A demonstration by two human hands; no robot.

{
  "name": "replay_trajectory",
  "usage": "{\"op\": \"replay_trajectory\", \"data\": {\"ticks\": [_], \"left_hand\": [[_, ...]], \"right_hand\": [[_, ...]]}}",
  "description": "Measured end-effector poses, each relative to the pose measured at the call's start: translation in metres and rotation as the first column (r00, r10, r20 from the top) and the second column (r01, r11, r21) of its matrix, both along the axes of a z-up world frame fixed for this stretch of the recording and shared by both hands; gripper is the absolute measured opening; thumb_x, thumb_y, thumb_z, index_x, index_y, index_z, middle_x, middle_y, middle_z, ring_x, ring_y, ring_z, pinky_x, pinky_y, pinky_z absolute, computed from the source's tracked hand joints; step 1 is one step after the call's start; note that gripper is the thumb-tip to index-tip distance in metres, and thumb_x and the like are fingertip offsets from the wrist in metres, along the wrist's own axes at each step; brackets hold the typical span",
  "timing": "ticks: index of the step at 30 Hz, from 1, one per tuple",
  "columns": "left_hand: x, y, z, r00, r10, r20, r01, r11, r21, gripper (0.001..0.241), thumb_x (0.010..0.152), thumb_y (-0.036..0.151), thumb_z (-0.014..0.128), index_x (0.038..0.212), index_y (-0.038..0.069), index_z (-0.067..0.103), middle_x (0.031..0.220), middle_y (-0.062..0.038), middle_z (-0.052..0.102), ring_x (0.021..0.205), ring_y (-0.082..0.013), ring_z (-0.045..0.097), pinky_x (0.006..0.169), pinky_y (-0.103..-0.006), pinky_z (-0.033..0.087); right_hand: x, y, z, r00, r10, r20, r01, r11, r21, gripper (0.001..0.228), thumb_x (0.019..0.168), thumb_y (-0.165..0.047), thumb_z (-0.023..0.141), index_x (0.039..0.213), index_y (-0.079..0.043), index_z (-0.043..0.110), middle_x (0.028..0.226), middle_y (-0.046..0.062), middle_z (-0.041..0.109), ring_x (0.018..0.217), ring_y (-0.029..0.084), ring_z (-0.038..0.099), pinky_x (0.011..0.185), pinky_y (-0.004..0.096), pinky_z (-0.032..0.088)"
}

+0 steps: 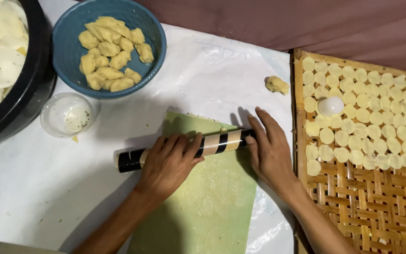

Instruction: Rolling out dough and cutting it into small circles using a circular tool.

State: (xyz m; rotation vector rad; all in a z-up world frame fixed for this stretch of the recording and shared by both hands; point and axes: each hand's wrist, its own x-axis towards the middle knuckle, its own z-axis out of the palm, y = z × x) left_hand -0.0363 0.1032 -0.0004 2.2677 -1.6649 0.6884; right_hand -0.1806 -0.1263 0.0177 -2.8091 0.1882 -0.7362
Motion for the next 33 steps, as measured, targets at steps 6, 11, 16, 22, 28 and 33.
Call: {"op": "replay_trajectory", "data": {"ticks": [6, 11, 16, 22, 28, 33], "left_hand": [[-0.013, 0.0, -0.003, 0.995, 0.103, -0.007, -0.103, 0.994, -0.035, 0.042, 0.101, 0.035, 0.06, 0.135, 0.009, 0.064, 0.111, -0.014, 0.062, 0.104, -0.0295, 0.063, 0.095, -0.0453, 0.051], [-0.003, -0.018, 0.008, 0.953, 0.214, -0.213, -0.183, 0.971, 0.157, 0.069, 0.1, 0.044, 0.061, 0.15, -0.002, 0.049, 0.157, -0.018, 0.051, 0.149, -0.0338, 0.043, 0.12, -0.0625, 0.031], [0.018, -0.029, 0.008, 0.929, 0.227, -0.291, -0.185, 0.969, 0.166, 0.066, 0.108, 0.045, 0.043, 0.152, -0.005, 0.048, 0.16, -0.021, 0.047, 0.153, -0.0363, 0.034, 0.123, -0.0644, 0.019], [-0.034, 0.0, -0.002, 0.94, 0.305, -0.155, -0.254, 0.925, 0.282, 0.09, 0.089, 0.055, 0.073, 0.157, 0.006, 0.041, 0.166, -0.011, 0.038, 0.155, -0.0279, 0.033, 0.122, -0.0595, 0.031], [-0.003, -0.021, 0.008, 0.919, 0.311, -0.243, -0.253, 0.937, 0.243, 0.076, 0.099, 0.056, 0.058, 0.151, 0.002, 0.05, 0.161, -0.012, 0.048, 0.151, -0.0289, 0.04, 0.119, -0.0648, 0.029], [0.026, -0.033, 0.004, 0.947, 0.202, -0.251, -0.186, 0.979, 0.084, 0.071, 0.105, 0.051, 0.059, 0.153, -0.001, 0.05, 0.161, -0.028, 0.04, 0.152, -0.0429, 0.034, 0.12, -0.0682, 0.026]], "right_hand": [[0.008, 0.005, -0.021, 0.971, -0.009, -0.238, 0.022, 0.998, 0.051, 0.058, 0.111, -0.025, 0.035, 0.159, 0.007, 0.03, 0.162, 0.031, 0.034, 0.151, 0.043, 0.029, 0.125, 0.049, 0.022], [0.034, -0.005, -0.005, 0.933, 0.007, -0.36, 0.015, 0.998, 0.057, 0.06, 0.112, -0.031, 0.02, 0.157, 0.008, 0.027, 0.164, 0.027, 0.031, 0.156, 0.038, 0.026, 0.128, 0.048, 0.02], [0.051, -0.01, -0.006, 0.917, 0.011, -0.399, 0.011, 0.999, 0.053, 0.059, 0.112, -0.029, 0.018, 0.158, 0.007, 0.027, 0.165, 0.026, 0.028, 0.156, 0.038, 0.02, 0.128, 0.047, 0.017], [0.0, 0.014, -0.014, 0.926, 0.05, -0.374, -0.017, 0.996, 0.093, 0.067, 0.111, -0.04, 0.025, 0.16, 0.006, 0.016, 0.168, 0.027, 0.022, 0.158, 0.043, 0.016, 0.129, 0.052, 0.017], [0.033, 0.003, -0.005, 0.913, 0.028, -0.407, 0.018, 0.994, 0.109, 0.073, 0.111, -0.046, 0.015, 0.158, 0.01, 0.018, 0.166, 0.029, 0.022, 0.157, 0.045, 0.014, 0.128, 0.055, 0.017], [0.058, -0.014, -0.005, 0.841, 0.023, -0.541, 0.07, 0.986, 0.151, 0.07, 0.11, -0.045, 0.013, 0.16, 0.003, 0.014, 0.168, 0.025, 0.012, 0.157, 0.038, 0.005, 0.127, 0.047, 0.007]]}}
